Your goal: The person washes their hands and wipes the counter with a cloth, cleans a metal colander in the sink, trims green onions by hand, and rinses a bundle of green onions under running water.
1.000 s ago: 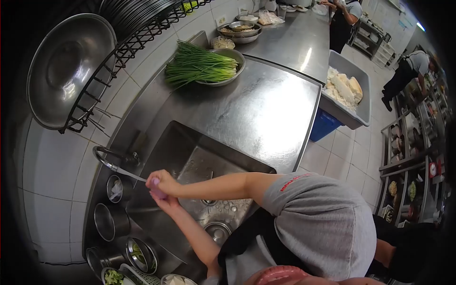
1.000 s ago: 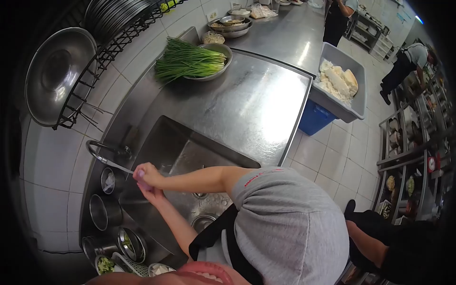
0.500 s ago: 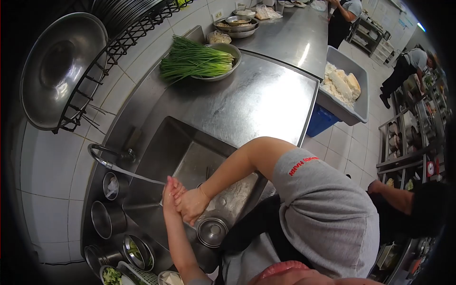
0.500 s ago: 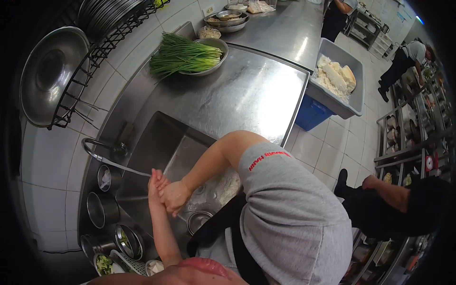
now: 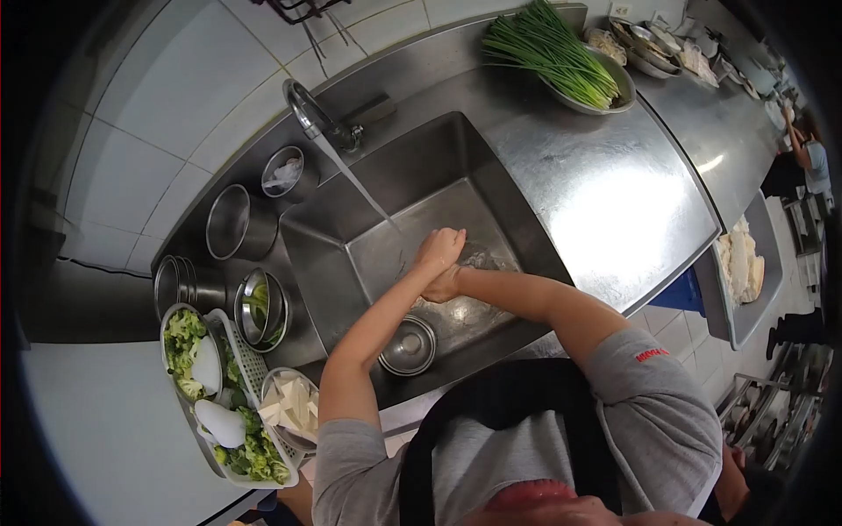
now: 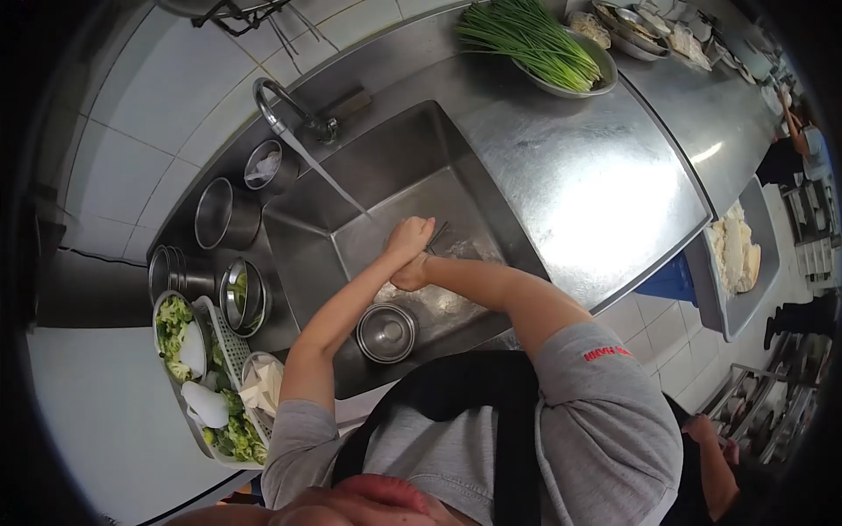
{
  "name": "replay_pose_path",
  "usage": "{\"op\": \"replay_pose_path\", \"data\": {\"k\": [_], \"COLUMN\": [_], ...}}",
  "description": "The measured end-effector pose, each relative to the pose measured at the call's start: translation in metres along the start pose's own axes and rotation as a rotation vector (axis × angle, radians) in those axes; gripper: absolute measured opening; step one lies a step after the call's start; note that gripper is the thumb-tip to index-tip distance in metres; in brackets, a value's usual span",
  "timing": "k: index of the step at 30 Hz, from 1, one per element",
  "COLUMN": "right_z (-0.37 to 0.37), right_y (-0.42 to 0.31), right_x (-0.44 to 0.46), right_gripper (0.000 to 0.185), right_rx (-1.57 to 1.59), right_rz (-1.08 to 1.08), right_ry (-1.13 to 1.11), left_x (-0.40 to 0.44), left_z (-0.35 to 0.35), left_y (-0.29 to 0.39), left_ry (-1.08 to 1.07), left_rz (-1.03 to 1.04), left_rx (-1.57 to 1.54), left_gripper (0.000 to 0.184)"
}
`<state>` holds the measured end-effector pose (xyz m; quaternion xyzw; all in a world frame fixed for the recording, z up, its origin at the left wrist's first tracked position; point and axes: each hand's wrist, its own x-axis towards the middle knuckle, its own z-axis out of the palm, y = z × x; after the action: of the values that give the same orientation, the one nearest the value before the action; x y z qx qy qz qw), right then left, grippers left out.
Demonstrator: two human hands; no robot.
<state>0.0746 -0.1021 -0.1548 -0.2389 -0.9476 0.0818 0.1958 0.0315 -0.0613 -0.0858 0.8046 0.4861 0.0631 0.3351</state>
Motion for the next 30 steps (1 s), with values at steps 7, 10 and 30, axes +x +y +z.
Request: {"op": "replay_pose_path", "data": {"k": [7,10,30], "right_z": [-0.035,-0.119,-0.167], "right_y": [0.022,0.003,-0.127], "right_x": [0.002,0.003,-0.281], "right_gripper": [0.031,0.027,0.015], "right_rx": [0.128,0.159,-0.403], "right_rz": [0.262,0.646,1.051], "right_ry": [-0.114,-0.388,0.543], "left_x": [0.051,0.100,0.227], "left_z": [0.002,-0.044,-0.176], "left_y": [0.008,0.008,-0.087], "left_ry": [0.158,0.295,0.601], "left_rz": [0.091,0.121,-0.233], "left_rx": [0.140,-0.519,-1.557], "left_gripper": [0.040,0.029,0.038]}}
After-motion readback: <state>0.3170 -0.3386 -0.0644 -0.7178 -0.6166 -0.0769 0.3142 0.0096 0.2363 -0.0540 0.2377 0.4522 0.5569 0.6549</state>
